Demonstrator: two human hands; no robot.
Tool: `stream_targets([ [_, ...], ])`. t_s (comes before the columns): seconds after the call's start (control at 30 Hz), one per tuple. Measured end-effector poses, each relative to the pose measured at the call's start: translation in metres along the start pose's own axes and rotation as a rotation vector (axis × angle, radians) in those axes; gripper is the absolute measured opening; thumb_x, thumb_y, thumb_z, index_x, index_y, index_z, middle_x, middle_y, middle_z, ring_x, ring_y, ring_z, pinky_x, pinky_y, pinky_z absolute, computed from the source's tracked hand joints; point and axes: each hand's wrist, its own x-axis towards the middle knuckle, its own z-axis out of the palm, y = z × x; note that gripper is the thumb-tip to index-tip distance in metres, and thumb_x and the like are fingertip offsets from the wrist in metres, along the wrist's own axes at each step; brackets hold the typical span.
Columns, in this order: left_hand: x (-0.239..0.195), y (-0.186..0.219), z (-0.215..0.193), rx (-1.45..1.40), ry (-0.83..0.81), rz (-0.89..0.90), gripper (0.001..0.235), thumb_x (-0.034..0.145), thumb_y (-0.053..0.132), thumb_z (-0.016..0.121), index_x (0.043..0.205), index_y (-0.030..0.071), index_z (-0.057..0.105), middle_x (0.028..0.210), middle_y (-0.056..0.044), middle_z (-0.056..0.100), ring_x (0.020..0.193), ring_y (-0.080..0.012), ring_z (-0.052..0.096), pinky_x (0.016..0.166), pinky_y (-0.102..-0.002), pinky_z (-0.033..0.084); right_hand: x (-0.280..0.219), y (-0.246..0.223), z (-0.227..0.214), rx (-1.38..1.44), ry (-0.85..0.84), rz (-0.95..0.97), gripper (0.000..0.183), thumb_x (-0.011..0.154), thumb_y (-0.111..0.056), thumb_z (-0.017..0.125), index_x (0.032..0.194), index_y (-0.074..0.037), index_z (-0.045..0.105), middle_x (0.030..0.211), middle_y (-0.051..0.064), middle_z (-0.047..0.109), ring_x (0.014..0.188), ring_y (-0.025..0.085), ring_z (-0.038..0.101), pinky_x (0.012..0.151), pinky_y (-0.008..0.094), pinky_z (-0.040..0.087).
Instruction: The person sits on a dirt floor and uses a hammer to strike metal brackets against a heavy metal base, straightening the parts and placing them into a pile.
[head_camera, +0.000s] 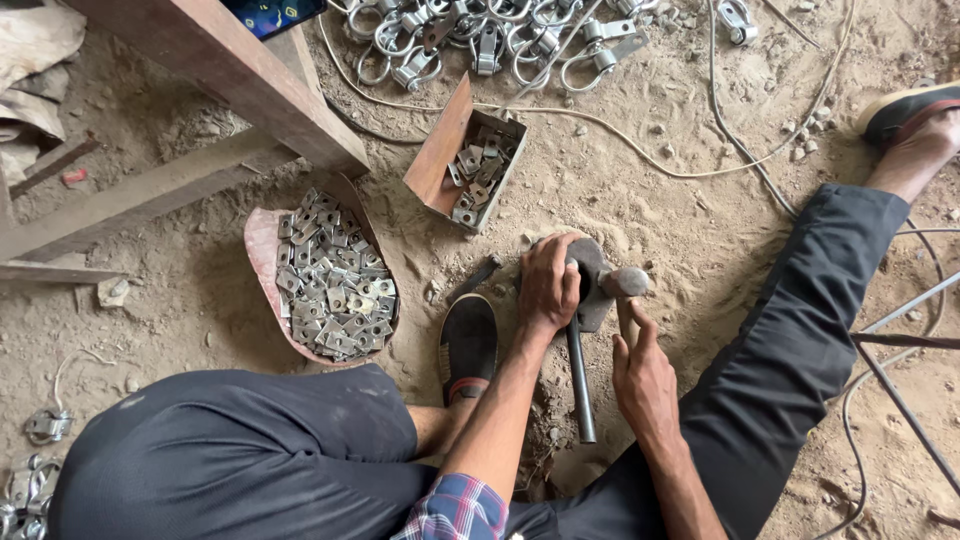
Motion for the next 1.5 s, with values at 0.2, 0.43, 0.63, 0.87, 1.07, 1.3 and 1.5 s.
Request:
stream_targets([
  [0.2,0.001,-0.004,0.005,-0.007,-0.006,0.008,0.049,0.096,0.030,0.038,0.134,0.007,0.059,0.130,-0.015,0.068,0.127,-0.0286,0.060,0.109,-0.047,0.038,0.000,0.000,-0.003,0.014,0.007,0.005,0.054,0.101,-0.014,0.058,0.149,-0.010,0.033,0.080,0.025,0.068,0.065,0.040,0.069,0.054,0.051,0.053],
  [0.43,0.001,0.001,-0.001,-0.026,-0.016,0.023,0.049,0.097,0.029,0.037,0.135,0.007,0.059,0.132,-0.015,0.067,0.131,-0.0307,0.058,0.113,-0.048,0.036,-0.001,-0.004,-0.007,0.116,0.078,-0.020,0.051,0.101,-0.014,0.057,0.148,-0.009,0.039,0.076,0.023,0.068,0.062,0.038,0.067,0.055,0.051,0.050],
  [0.63,0.003,0.004,-0.005,-0.026,-0.019,0.031,0.049,0.095,0.028,0.039,0.135,0.007,0.058,0.131,-0.016,0.067,0.129,-0.0302,0.058,0.110,-0.048,0.037,-0.001,-0.003,-0.010,0.135,0.128,-0.027,0.049,0.104,-0.014,0.057,0.148,-0.009,0.036,0.077,0.023,0.067,0.060,0.036,0.067,0.053,0.049,0.050],
  [0.87,0.002,0.006,-0.004,0.001,-0.014,0.017,0.048,0.094,0.025,0.041,0.135,0.006,0.058,0.131,-0.016,0.067,0.129,-0.0301,0.059,0.110,-0.048,0.038,0.003,-0.002,-0.005,-0.016,0.036,-0.019,0.053,0.101,-0.013,0.060,0.147,-0.010,0.034,0.087,0.026,0.070,0.070,0.042,0.070,0.055,0.051,0.055],
  [1.07,0.001,-0.001,0.002,0.029,-0.001,0.033,0.048,0.095,0.026,0.040,0.135,0.006,0.057,0.132,-0.015,0.066,0.128,-0.0290,0.059,0.111,-0.048,0.037,0.004,0.000,-0.003,0.000,-0.026,0.057,0.056,0.102,-0.015,0.059,0.149,-0.010,0.031,0.086,0.027,0.070,0.071,0.042,0.072,0.056,0.051,0.057],
  [1.3,0.000,-0.006,0.005,0.028,-0.010,0.034,0.048,0.095,0.027,0.040,0.135,0.008,0.058,0.131,-0.015,0.067,0.128,-0.0292,0.059,0.110,-0.047,0.038,0.004,0.003,-0.003,0.026,0.031,-0.030,0.054,0.102,-0.014,0.058,0.149,-0.009,0.033,0.095,0.029,0.070,0.076,0.044,0.072,0.058,0.052,0.057],
  [1.5,-0.001,-0.004,0.005,0.020,0.000,0.050,0.047,0.099,0.028,0.038,0.136,0.008,0.057,0.132,-0.014,0.067,0.130,-0.0298,0.059,0.112,-0.047,0.038,0.004,0.003,-0.004,0.039,0.002,0.016,0.052,0.103,-0.016,0.057,0.149,-0.011,0.033,0.094,0.029,0.071,0.077,0.043,0.072,0.060,0.053,0.057],
])
